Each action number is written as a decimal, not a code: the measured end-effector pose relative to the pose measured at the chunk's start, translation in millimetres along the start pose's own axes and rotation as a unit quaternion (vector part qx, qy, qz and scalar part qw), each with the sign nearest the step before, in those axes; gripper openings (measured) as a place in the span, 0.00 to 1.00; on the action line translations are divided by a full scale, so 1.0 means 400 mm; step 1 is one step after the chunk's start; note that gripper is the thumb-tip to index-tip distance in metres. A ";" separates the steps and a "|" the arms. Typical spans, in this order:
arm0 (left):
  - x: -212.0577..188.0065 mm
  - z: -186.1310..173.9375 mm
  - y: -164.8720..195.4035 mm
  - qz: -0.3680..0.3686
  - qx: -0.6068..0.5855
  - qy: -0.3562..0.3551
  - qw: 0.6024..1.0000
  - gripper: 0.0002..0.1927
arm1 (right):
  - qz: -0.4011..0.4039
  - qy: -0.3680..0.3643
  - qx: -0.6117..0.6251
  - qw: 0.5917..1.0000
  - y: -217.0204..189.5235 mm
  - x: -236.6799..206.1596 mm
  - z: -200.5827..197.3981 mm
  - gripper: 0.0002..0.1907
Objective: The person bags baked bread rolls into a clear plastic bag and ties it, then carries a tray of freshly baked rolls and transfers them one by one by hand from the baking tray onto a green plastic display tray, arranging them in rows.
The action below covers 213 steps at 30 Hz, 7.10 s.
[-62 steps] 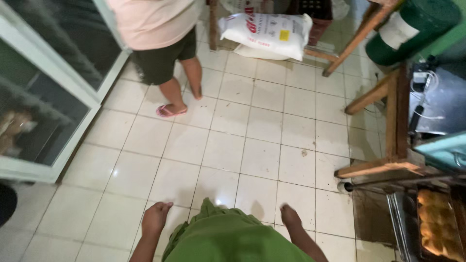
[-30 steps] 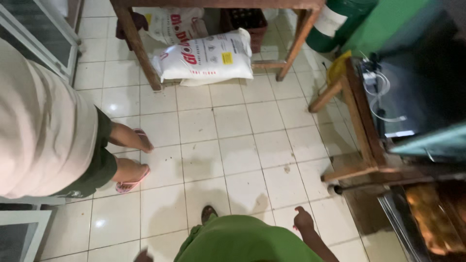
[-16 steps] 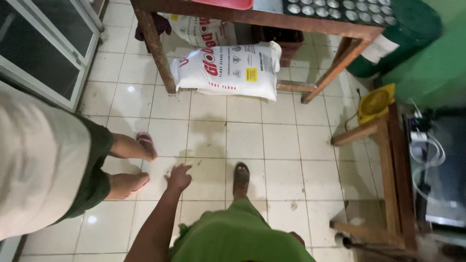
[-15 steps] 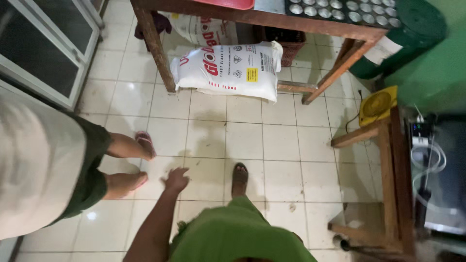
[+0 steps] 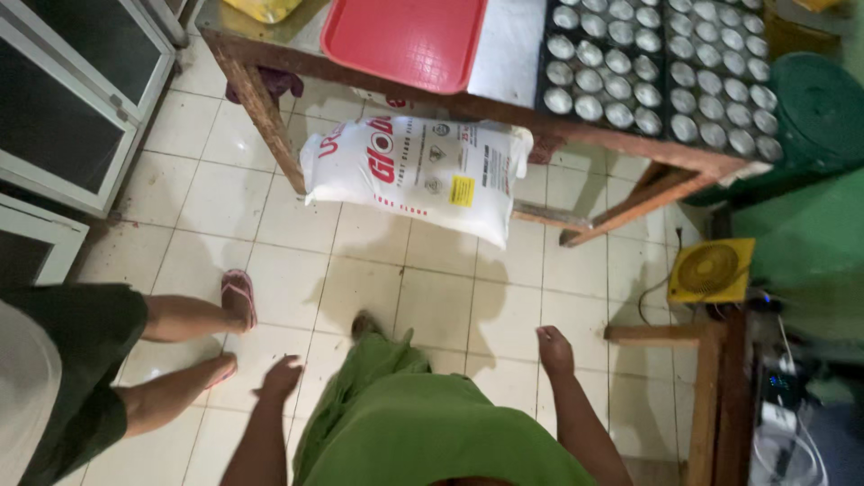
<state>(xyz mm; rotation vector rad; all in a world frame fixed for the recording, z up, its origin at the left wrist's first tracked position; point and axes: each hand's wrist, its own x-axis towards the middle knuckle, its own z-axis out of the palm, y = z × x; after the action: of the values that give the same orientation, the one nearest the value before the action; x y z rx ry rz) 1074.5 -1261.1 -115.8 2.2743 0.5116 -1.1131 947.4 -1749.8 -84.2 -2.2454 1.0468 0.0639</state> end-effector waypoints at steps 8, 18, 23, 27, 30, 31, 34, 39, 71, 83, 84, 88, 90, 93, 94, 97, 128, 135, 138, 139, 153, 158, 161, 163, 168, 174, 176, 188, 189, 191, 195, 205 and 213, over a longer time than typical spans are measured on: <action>0.262 -0.070 0.166 0.167 0.117 -0.021 0.979 0.25 | -0.039 -0.142 -0.093 0.985 -0.279 0.219 0.212 0.17; 0.533 -0.511 0.644 0.090 0.036 0.127 0.987 0.23 | -0.146 0.126 0.200 0.961 -0.517 0.574 0.223 0.11; 0.533 -0.529 0.862 0.284 0.033 0.150 0.946 0.25 | -0.244 0.156 0.344 0.893 -0.652 0.747 0.203 0.10; 0.587 -0.480 0.828 0.323 0.000 0.171 0.931 0.26 | -0.284 0.169 0.269 0.905 -0.754 0.890 0.158 0.08; 0.626 -0.435 0.699 0.133 0.047 0.092 0.986 0.27 | -0.377 0.189 0.171 0.890 -0.819 0.995 0.133 0.13; 0.625 -0.420 0.649 0.092 0.074 0.069 0.991 0.28 | -0.402 0.194 0.164 0.879 -0.842 1.036 0.129 0.14; 0.592 -0.393 0.522 0.019 0.141 0.044 0.989 0.29 | -0.358 0.172 0.222 0.891 -0.898 1.141 0.143 0.13; 0.548 -0.363 0.511 -0.020 0.032 0.141 0.989 0.27 | -0.230 0.094 0.281 0.927 -0.940 1.217 0.191 0.16; 0.679 -0.523 1.108 0.312 -0.002 0.460 0.831 0.22 | -0.285 0.079 0.082 0.952 -0.944 1.164 0.187 0.32; 0.669 -0.519 1.151 0.224 0.099 0.437 0.865 0.20 | -0.288 0.090 0.078 0.950 -0.939 1.173 0.199 0.31; 0.666 -0.522 1.151 0.234 0.108 0.445 0.857 0.21 | -0.298 0.095 0.080 0.946 -0.940 1.171 0.200 0.30; 0.658 -0.536 1.147 0.270 0.122 0.458 0.838 0.23 | -0.310 0.089 0.084 0.943 -0.944 1.168 0.200 0.31; 0.657 -0.541 1.144 0.274 0.118 0.451 0.841 0.24 | -0.307 0.086 0.081 0.944 -0.945 1.169 0.200 0.31; 0.659 -0.543 1.142 0.262 0.111 0.434 0.855 0.25 | -0.303 0.086 0.074 0.946 -0.946 1.170 0.201 0.30; 0.659 -0.544 1.141 0.257 0.110 0.429 0.859 0.25 | -0.295 0.080 0.071 0.949 -0.947 1.171 0.201 0.30; 0.659 -0.545 1.139 0.263 0.109 0.426 0.859 0.25 | -0.289 0.081 0.066 0.952 -0.949 1.171 0.203 0.30; 0.648 -0.553 1.148 0.252 0.089 0.419 0.868 0.24 | -0.320 0.107 0.057 0.940 -0.945 1.174 0.208 0.28; 0.649 -0.550 1.145 0.269 0.071 0.430 0.859 0.24 | -0.307 0.094 0.056 0.945 -0.943 1.177 0.209 0.28; 0.653 -0.548 1.145 0.266 0.068 0.433 0.858 0.24 | -0.297 0.089 0.063 0.948 -0.944 1.176 0.207 0.29; 0.654 -0.547 1.144 0.265 0.066 0.433 0.859 0.24 | -0.298 0.087 0.064 0.949 -0.944 1.175 0.208 0.29; 0.654 -0.545 1.141 0.254 0.064 0.424 0.867 0.23 | -0.300 0.089 0.074 0.947 -0.943 1.172 0.206 0.28; 0.653 -0.545 1.143 0.248 0.077 0.426 0.867 0.23 | -0.315 0.097 0.083 0.941 -0.942 1.170 0.205 0.28; 0.652 -0.544 1.142 0.245 0.072 0.425 0.868 0.23 | -0.301 0.096 0.078 0.945 -0.944 1.168 0.204 0.28; 0.651 -0.544 1.141 0.249 0.077 0.429 0.865 0.23 | -0.293 0.091 0.090 0.948 -0.945 1.166 0.203 0.28; 0.648 -0.545 1.142 0.250 0.077 0.429 0.865 0.23 | -0.316 0.100 0.098 0.938 -0.947 1.162 0.199 0.23; 0.646 -0.547 1.147 0.251 0.084 0.438 0.859 0.24 | -0.318 0.107 0.102 0.936 -0.953 1.158 0.197 0.19; 0.646 -0.547 1.147 0.247 0.081 0.436 0.861 0.23 | -0.312 0.103 0.109 0.938 -0.956 1.156 0.196 0.18; 0.664 -0.547 1.149 0.233 0.088 0.444 0.861 0.23 | -0.303 0.099 0.103 0.942 -0.958 1.156 0.198 0.08; 0.666 -0.547 1.149 0.230 0.087 0.441 0.863 0.23 | -0.302 0.099 0.104 0.942 -0.959 1.156 0.199 0.08; 0.668 -0.547 1.147 0.223 0.086 0.433 0.869 0.23 | -0.301 0.098 0.107 0.943 -0.961 1.156 0.200 0.09; 0.671 -0.546 1.141 0.234 0.084 0.446 0.860 0.23 | -0.309 0.097 0.119 0.939 -0.967 1.152 0.201 0.08; 0.668 -0.539 1.140 0.236 0.086 0.450 0.857 0.23 | -0.303 0.095 0.116 0.941 -0.972 1.146 0.194 0.08; 0.667 -0.532 1.138 0.233 0.084 0.444 0.861 0.22 | -0.307 0.095 0.116 0.940 -0.964 1.146 0.194 0.08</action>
<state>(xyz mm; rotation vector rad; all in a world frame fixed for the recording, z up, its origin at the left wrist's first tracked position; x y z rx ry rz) 1607.7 -1456.3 -82.8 2.7721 0.1541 0.1897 1545.8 -1830.6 -76.2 -2.2841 0.3745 -0.5251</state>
